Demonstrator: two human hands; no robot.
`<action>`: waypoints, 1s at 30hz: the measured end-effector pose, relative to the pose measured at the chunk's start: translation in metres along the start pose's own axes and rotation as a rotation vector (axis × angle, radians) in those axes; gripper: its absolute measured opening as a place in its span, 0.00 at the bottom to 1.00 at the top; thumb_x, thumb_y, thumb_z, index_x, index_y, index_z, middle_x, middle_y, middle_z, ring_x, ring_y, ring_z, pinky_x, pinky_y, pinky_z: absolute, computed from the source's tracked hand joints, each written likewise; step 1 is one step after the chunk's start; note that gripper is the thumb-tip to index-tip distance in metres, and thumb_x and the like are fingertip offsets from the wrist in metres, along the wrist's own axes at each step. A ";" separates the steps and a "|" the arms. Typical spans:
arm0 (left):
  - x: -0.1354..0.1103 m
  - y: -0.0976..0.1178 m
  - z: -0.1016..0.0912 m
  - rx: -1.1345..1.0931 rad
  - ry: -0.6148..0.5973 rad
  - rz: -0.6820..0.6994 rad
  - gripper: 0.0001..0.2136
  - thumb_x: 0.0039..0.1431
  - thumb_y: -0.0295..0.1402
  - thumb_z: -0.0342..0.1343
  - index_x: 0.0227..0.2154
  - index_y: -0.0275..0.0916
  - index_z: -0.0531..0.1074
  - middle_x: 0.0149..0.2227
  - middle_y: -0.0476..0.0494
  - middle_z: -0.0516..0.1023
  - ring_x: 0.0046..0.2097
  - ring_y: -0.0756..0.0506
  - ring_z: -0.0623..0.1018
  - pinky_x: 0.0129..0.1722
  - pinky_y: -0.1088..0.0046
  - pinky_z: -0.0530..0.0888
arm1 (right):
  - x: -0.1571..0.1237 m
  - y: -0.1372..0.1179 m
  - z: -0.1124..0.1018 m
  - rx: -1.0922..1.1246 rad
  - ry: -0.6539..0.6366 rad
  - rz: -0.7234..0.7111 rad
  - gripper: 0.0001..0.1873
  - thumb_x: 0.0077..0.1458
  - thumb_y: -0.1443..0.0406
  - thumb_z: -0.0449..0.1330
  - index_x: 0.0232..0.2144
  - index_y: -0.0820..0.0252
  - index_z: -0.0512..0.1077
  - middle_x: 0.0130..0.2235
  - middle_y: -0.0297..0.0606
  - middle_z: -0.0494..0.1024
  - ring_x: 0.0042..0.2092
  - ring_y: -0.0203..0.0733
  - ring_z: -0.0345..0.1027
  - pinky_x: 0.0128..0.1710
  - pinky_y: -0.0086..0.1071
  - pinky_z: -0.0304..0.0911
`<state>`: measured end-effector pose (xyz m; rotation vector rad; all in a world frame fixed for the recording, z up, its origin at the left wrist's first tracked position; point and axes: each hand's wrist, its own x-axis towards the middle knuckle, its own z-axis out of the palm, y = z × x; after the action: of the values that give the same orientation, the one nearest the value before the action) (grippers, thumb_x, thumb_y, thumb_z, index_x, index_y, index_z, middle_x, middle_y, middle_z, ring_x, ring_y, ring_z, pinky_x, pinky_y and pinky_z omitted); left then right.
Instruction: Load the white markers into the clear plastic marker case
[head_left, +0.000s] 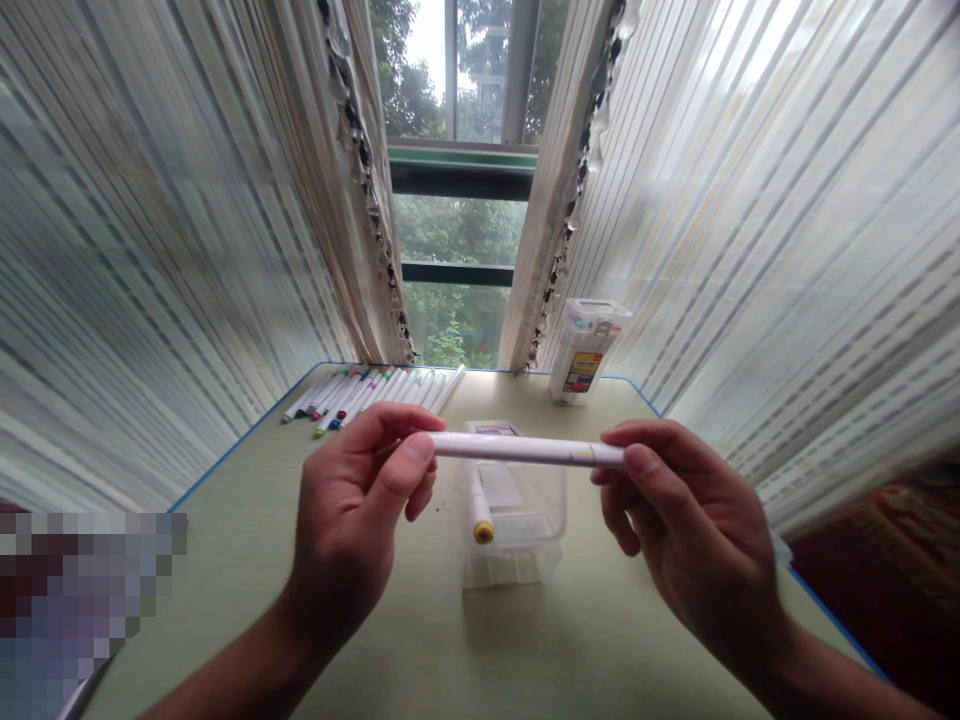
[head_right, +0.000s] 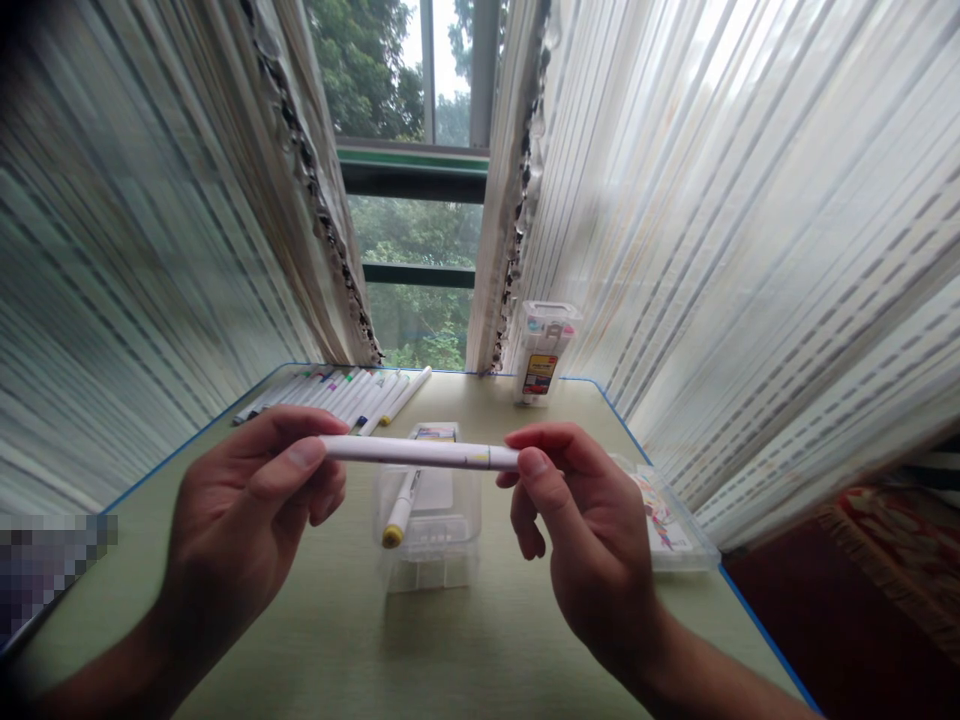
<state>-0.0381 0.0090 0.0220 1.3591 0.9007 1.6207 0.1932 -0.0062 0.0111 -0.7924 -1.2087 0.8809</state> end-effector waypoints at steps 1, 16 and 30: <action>0.000 0.000 0.000 -0.002 0.000 -0.005 0.05 0.67 0.33 0.60 0.37 0.41 0.80 0.22 0.53 0.69 0.24 0.52 0.67 0.23 0.76 0.64 | 0.000 0.000 0.000 -0.007 -0.001 -0.001 0.07 0.68 0.59 0.65 0.41 0.53 0.82 0.29 0.33 0.79 0.20 0.28 0.64 0.16 0.20 0.57; 0.001 0.004 0.003 0.152 -0.087 0.079 0.05 0.61 0.30 0.68 0.33 0.40 0.77 0.24 0.56 0.68 0.22 0.56 0.64 0.19 0.85 0.58 | -0.001 -0.004 0.001 -0.196 -0.034 -0.067 0.06 0.63 0.61 0.70 0.36 0.55 0.78 0.20 0.25 0.67 0.19 0.29 0.59 0.16 0.21 0.54; -0.002 0.001 0.001 -0.018 -0.043 -0.016 0.05 0.67 0.35 0.62 0.36 0.42 0.81 0.23 0.52 0.67 0.26 0.51 0.67 0.24 0.76 0.63 | -0.003 -0.001 -0.002 -0.096 -0.048 -0.015 0.05 0.67 0.60 0.66 0.40 0.54 0.79 0.20 0.26 0.67 0.20 0.32 0.60 0.17 0.24 0.54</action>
<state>-0.0366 0.0064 0.0222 1.3663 0.8675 1.5781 0.1945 -0.0093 0.0100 -0.8424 -1.3053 0.8391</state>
